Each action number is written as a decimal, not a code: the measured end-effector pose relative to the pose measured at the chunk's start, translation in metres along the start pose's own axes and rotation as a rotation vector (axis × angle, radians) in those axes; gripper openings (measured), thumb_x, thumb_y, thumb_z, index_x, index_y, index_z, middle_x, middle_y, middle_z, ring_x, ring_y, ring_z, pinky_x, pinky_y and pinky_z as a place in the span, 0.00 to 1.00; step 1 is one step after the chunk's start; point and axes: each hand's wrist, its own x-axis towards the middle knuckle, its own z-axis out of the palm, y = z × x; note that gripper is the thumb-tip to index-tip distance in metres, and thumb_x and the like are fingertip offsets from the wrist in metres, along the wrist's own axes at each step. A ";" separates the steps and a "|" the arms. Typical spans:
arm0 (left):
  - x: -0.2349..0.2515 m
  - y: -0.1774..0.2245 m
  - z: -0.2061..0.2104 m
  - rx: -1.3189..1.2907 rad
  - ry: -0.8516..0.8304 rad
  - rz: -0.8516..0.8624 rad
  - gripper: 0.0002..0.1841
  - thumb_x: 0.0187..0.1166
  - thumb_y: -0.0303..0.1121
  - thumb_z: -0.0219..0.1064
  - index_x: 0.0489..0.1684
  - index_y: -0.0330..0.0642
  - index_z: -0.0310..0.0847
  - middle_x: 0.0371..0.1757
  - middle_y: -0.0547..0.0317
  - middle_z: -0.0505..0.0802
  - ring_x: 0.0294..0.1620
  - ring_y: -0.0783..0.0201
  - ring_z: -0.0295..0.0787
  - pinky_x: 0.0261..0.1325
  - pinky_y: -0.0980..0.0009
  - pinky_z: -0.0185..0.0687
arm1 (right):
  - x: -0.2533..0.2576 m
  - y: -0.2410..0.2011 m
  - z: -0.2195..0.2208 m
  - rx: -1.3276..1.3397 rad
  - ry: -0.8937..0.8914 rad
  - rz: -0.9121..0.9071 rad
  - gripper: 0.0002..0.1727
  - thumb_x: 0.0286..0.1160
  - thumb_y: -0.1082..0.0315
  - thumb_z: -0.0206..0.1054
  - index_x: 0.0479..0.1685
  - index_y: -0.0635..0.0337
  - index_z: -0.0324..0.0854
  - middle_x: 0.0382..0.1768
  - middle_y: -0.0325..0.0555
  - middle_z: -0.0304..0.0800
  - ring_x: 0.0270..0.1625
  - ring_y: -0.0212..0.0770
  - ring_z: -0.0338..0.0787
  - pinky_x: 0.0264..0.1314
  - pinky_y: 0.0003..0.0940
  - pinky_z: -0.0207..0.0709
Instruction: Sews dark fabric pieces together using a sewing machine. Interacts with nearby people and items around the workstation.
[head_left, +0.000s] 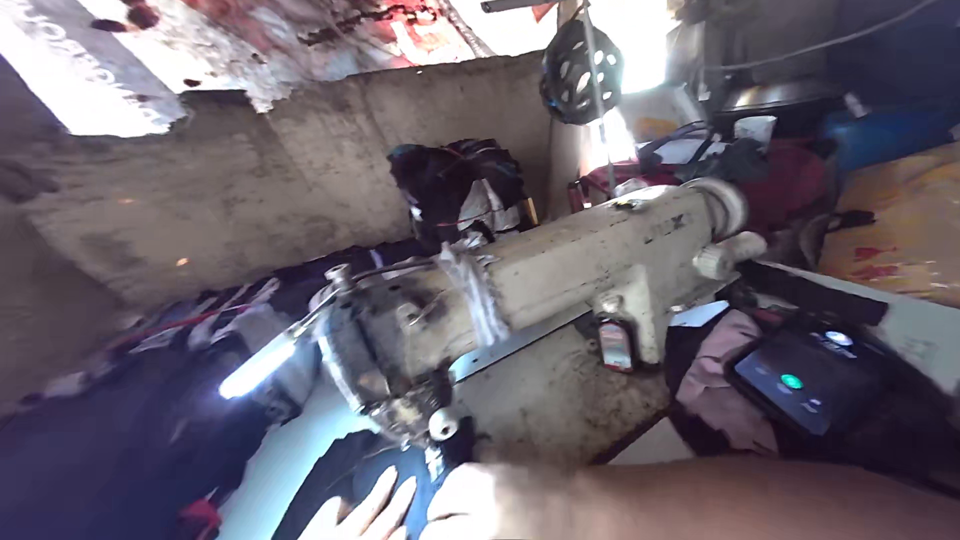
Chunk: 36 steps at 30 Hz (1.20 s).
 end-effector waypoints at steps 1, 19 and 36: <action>-0.001 -0.001 0.002 0.004 0.033 0.012 0.25 0.91 0.41 0.47 0.74 0.41 0.84 0.73 0.39 0.88 0.61 0.28 0.89 0.57 0.36 0.81 | 0.000 0.000 -0.001 0.013 -0.011 -0.007 0.33 0.78 0.42 0.65 0.57 0.68 0.88 0.53 0.62 0.91 0.61 0.59 0.90 0.67 0.51 0.80; 0.007 -0.023 0.018 -0.377 0.091 0.046 0.22 0.90 0.43 0.52 0.71 0.47 0.87 0.75 0.54 0.88 0.82 0.53 0.78 0.86 0.54 0.66 | -0.001 -0.007 -0.014 -0.041 -0.134 -0.014 0.35 0.79 0.40 0.63 0.67 0.66 0.82 0.59 0.59 0.88 0.67 0.58 0.86 0.68 0.56 0.78; 0.002 -0.028 0.032 -0.478 0.298 0.319 0.17 0.87 0.38 0.59 0.56 0.42 0.94 0.64 0.52 0.94 0.74 0.56 0.86 0.81 0.61 0.74 | -0.009 0.009 -0.013 0.012 -0.033 -0.078 0.34 0.84 0.39 0.56 0.57 0.65 0.88 0.54 0.57 0.91 0.62 0.54 0.89 0.63 0.50 0.81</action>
